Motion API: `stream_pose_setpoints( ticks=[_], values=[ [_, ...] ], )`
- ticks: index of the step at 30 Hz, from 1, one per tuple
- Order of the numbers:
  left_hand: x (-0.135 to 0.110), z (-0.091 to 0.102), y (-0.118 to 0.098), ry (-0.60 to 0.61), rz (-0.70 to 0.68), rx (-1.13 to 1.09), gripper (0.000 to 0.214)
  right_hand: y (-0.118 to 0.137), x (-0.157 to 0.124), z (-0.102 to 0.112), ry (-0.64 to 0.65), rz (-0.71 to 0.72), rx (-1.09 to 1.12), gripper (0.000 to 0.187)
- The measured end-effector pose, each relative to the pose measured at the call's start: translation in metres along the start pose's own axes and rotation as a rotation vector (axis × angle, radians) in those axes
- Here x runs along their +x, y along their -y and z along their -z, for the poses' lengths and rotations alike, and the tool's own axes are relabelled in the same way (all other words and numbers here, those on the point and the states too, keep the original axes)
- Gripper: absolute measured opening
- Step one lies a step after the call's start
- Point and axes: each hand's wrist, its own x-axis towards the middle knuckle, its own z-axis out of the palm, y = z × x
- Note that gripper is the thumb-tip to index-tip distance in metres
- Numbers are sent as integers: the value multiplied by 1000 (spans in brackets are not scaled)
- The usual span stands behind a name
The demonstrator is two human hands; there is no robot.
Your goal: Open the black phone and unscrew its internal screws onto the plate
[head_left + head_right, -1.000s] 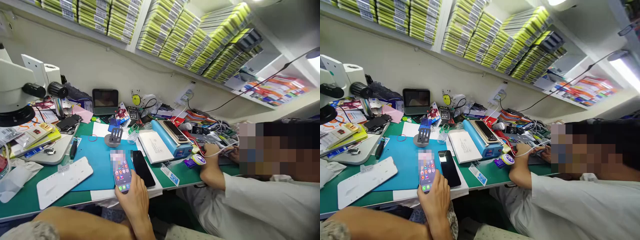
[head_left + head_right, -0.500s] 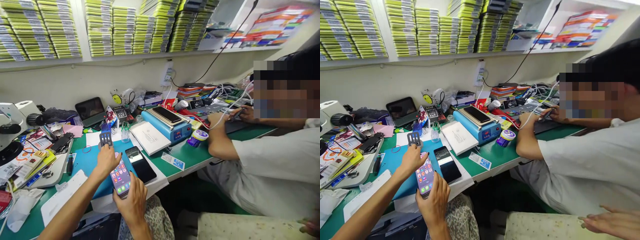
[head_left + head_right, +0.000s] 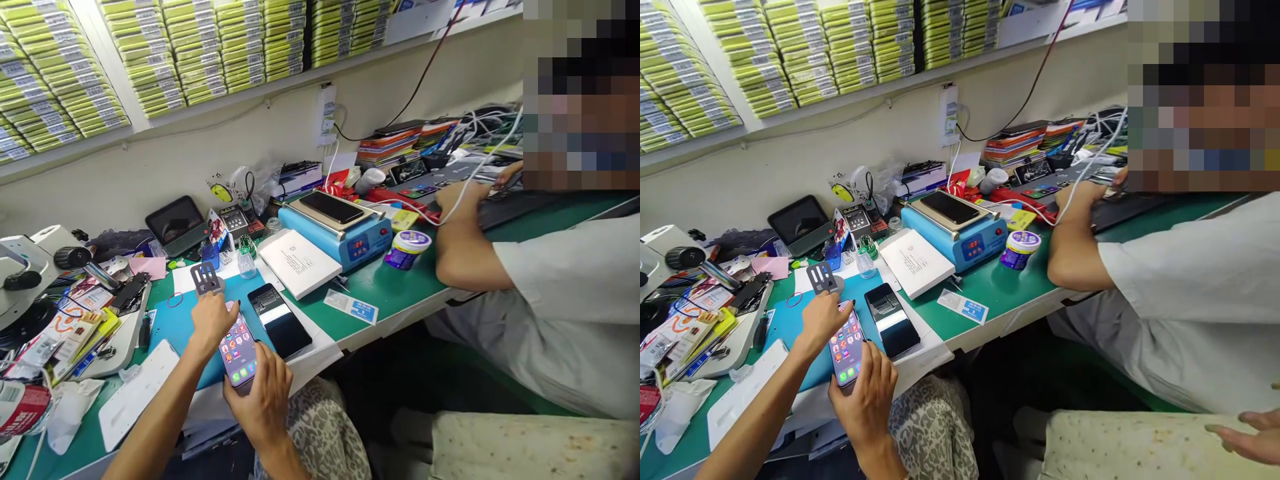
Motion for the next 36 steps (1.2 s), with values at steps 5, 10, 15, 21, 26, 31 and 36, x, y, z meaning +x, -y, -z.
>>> stream_pose_setpoints(
  ticks=[5,10,15,21,26,31,36],
  values=[
    [-3,-2,-3,6,2,-22,45,4,-7,4,1,4,27,74],
    [-13,-1,0,43,-97,-47,52,11,-24,15,84,79,92,84],
    [-45,2,10,77,-78,3,76,-8,-4,43,139,264,194,57],
    [-68,-6,12,144,-64,5,75,-40,86,71,100,295,264,24],
    [-57,-11,14,166,-194,-55,85,-34,160,46,444,218,451,24],
    [-43,-12,31,218,-431,-143,78,-17,213,-26,683,192,530,47],
    [-33,-23,52,195,-642,-300,84,-2,238,-85,874,109,603,42]
  ],
)
